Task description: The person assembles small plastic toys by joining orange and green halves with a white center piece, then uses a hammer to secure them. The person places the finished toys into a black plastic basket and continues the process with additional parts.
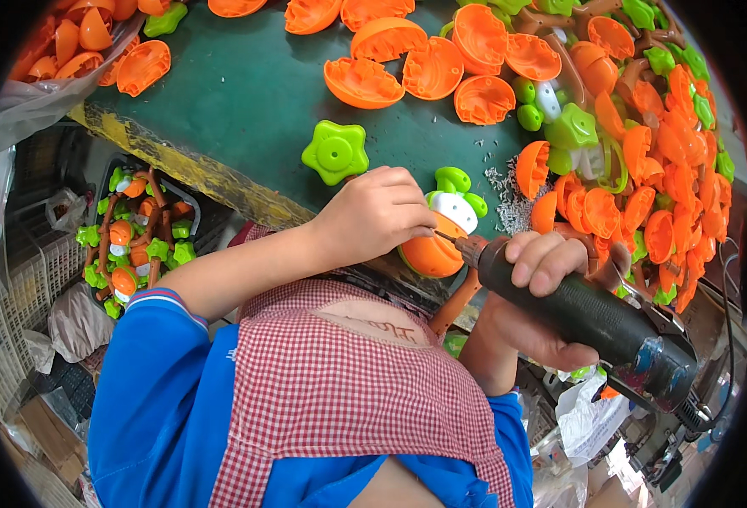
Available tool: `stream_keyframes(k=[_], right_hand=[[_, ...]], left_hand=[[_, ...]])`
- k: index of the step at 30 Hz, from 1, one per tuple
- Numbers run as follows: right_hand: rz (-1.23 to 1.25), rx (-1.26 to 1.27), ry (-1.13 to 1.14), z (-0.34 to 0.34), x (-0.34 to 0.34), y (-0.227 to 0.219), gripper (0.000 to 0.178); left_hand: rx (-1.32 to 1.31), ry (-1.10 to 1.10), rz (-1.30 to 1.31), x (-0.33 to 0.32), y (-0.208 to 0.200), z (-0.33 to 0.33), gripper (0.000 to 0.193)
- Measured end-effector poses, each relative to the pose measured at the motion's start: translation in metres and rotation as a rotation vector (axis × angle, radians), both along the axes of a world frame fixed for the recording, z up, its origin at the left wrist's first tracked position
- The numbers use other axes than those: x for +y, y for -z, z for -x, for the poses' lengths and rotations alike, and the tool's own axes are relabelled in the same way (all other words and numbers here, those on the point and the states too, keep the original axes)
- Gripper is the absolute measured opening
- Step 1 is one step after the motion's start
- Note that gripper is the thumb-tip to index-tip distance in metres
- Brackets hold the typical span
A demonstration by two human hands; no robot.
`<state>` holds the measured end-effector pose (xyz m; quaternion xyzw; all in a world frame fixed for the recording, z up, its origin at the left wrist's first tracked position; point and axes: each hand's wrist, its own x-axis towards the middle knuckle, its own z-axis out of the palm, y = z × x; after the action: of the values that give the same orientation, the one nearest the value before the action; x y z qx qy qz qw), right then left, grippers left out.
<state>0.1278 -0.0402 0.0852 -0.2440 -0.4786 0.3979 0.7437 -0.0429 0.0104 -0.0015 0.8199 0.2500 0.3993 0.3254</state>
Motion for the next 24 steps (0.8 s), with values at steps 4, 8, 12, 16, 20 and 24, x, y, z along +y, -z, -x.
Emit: stream_keyframes(k=[4,8,12,16,20,24], right_hand=[[-0.002,0.024,-0.033,0.000,0.004,0.001,0.102],[0.019,0.049,-0.027,-0.001,0.001,0.002,0.102],[0.050,0.016,0.018,0.002,0.003,0.007,0.104],[0.096,-0.141,-0.058,0.004,0.008,0.003,0.104],[0.241,-0.321,-0.084,0.006,0.007,0.005,0.096],[0.360,-0.351,-0.083,0.008,0.010,0.013,0.087]], left_hand=[[-0.071,0.061,-0.023,0.005,-0.001,0.002,0.018],[-0.023,0.103,-0.033,0.006,-0.006,0.002,0.021],[0.114,-0.066,-0.024,0.004,-0.010,-0.004,0.052],[0.675,0.126,0.442,0.011,-0.013,-0.012,0.086],[0.596,0.087,0.370,0.007,-0.002,-0.013,0.078],[0.588,0.098,0.381,0.009,-0.006,-0.014,0.074]])
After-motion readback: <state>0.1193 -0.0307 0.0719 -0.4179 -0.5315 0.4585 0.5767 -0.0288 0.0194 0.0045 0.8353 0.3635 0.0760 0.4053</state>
